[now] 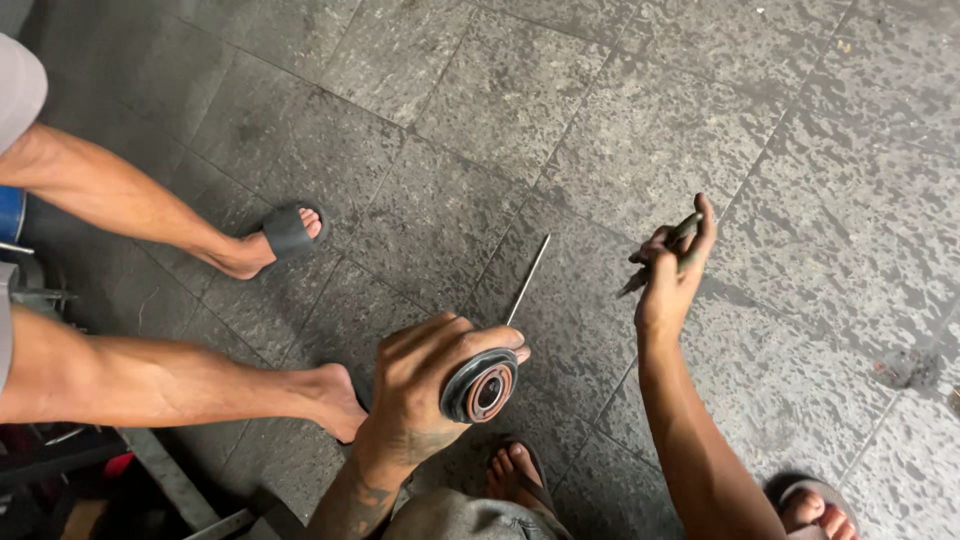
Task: The person receives a cylindrical mechanical part from a coworker and uses pliers to remove a small metal clip from its interior. The person then uses a screwdriver to further manipulate the internal components of the part.
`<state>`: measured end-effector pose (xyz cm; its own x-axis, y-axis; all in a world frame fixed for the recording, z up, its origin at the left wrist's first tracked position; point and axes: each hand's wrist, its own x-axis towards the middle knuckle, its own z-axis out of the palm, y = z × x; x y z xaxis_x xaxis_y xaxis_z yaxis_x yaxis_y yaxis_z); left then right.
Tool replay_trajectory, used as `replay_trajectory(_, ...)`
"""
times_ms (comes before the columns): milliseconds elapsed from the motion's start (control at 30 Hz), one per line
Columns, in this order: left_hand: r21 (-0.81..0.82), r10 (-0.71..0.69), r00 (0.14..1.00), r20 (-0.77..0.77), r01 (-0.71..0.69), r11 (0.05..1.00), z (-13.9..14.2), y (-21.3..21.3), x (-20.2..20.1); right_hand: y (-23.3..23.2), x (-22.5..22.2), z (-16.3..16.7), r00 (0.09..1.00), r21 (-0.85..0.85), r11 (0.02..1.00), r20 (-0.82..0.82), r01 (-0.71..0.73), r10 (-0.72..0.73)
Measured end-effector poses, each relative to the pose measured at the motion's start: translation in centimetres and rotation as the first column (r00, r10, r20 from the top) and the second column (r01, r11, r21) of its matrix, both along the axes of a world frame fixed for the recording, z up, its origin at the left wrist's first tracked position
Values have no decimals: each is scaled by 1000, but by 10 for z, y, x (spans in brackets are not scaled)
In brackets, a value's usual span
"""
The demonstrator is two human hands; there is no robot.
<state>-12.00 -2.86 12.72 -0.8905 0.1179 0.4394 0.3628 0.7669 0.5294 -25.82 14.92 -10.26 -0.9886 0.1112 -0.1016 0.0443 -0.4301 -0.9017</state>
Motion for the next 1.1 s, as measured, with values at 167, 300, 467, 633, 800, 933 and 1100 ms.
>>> replay_trajectory(167, -8, 50, 997, -57, -51, 999, 6, 4, -5, 25, 20, 101, 954, -549, 827, -296, -123, -54)
replay_trajectory(300, -44, 72, 990, -117, -78, 996, 12, 8, -7, 72, 64, 142, 913, -703, 691, -375, -167, -161)
replay_trajectory(467, -60, 99, 989, -113, -106, 993, 12, 15, -8, 75, 95, 149, 912, -759, 639, -340, -124, -227)
replay_trajectory(633, -97, 107, 989, -100, -117, 988, 3, 21, -10, 63, 110, 149, 913, -786, 612, -309, -88, -265)
replay_trajectory(800, -97, 94, 993, -71, -100, 990, -7, 21, -10, 63, 111, 150, 916, -796, 600, -298, -85, -267)
replay_trajectory(933, -104, 89, 994, -66, -95, 990, -12, 20, -8, 60, 112, 152, 918, -802, 591, -297, -90, -264)
replay_trajectory(1100, -126, 88, 995, -39, -93, 988, -15, 18, -5, 55, 114, 155, 922, -807, 582, -293, -97, -253)
